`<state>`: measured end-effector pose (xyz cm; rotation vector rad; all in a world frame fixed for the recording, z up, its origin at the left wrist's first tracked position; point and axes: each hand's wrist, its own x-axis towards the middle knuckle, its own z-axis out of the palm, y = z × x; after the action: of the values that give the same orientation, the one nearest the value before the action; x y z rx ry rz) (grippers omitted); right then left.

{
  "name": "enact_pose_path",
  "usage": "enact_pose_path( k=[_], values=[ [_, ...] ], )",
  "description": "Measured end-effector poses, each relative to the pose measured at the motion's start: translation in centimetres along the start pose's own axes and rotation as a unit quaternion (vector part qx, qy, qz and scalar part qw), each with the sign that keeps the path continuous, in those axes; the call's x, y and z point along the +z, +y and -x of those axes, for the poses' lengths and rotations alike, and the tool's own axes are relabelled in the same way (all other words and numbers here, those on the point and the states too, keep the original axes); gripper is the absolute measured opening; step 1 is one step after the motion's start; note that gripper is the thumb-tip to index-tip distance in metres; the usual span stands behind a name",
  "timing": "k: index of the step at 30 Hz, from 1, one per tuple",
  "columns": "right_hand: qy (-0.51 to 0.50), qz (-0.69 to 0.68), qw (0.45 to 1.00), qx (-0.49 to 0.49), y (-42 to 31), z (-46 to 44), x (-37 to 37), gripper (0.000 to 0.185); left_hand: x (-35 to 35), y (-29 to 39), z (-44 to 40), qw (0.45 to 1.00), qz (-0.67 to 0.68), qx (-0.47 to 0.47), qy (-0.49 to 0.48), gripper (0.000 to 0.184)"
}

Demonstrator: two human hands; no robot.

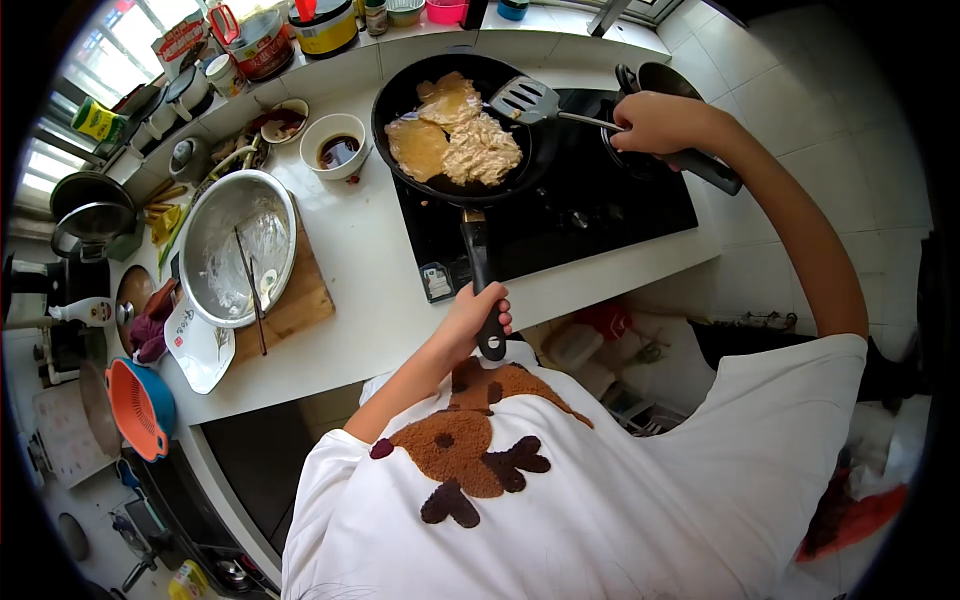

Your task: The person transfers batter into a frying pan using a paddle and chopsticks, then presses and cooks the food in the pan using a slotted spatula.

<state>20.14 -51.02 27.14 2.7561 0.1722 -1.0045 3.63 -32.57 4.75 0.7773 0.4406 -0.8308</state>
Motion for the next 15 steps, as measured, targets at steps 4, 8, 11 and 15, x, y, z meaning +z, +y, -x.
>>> enact_pose_path(
  k=[4,8,11,15],
  values=[
    [0.061,-0.109,0.985,-0.123,4.0,-3.7,5.2,0.02,-4.6,3.4,2.4,0.999,-0.042,-0.018,-0.003,0.015],
    [0.197,-0.004,0.952,-0.234,6.6,-7.5,8.9,0.021,-7.3,6.7,4.7,0.987,-0.153,-0.035,0.034,0.012],
    [0.221,-0.007,0.943,-0.25,7.0,-8.8,10.7,0.027,-8.1,8.7,6.1,0.974,-0.212,-0.052,0.061,0.016],
    [0.261,0.012,0.911,-0.318,7.1,-10.7,12.1,0.026,-9.0,10.8,6.9,0.96,-0.264,-0.077,0.06,0.018]
  ],
)
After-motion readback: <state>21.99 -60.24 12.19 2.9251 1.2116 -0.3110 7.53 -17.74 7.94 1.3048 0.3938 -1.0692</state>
